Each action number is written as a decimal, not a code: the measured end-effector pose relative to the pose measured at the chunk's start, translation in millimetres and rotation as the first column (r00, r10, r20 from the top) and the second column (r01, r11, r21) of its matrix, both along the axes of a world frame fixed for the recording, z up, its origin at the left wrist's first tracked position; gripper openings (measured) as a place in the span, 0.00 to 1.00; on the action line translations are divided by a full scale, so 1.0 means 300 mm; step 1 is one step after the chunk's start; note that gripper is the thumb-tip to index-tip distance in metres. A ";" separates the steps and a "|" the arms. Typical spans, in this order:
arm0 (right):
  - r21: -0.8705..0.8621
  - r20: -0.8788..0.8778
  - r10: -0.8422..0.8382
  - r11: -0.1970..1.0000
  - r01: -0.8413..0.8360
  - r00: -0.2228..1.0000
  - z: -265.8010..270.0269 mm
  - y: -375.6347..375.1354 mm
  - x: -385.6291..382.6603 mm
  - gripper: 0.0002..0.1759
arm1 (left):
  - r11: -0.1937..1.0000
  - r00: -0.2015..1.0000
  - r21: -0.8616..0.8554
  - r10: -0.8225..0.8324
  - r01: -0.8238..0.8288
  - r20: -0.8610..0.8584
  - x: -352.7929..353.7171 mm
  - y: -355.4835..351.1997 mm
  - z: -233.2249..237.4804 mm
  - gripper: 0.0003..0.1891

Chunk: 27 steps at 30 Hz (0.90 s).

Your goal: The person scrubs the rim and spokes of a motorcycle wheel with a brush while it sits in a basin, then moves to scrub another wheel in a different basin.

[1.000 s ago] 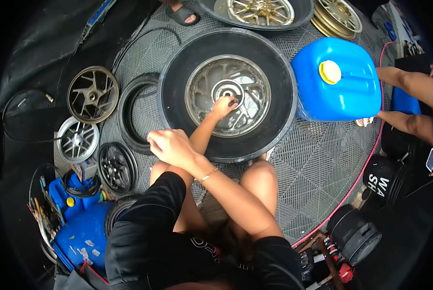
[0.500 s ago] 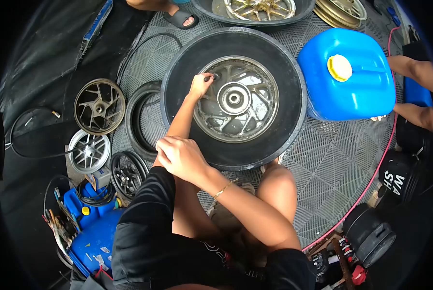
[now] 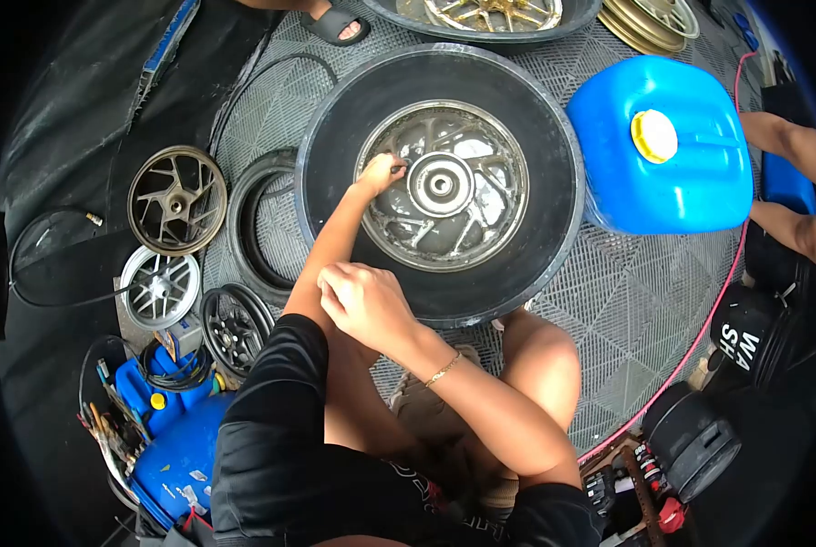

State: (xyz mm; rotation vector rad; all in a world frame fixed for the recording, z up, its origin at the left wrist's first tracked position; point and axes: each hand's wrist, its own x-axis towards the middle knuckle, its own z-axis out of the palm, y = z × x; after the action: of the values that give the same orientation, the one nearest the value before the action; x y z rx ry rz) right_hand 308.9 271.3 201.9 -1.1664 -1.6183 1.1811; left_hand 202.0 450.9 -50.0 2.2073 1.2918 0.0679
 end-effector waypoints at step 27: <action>0.062 0.063 0.075 0.995 -0.079 0.995 -0.008 -0.014 -0.025 0.04 | 0.832 0.784 0.308 -0.220 0.461 -0.580 0.111 -0.108 0.171 0.06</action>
State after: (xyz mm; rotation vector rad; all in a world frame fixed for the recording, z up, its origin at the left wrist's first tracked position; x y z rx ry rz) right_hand 301.5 267.2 199.6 -1.1178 -1.7482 1.1424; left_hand 235.4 418.5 1.3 2.9760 1.1749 -0.4739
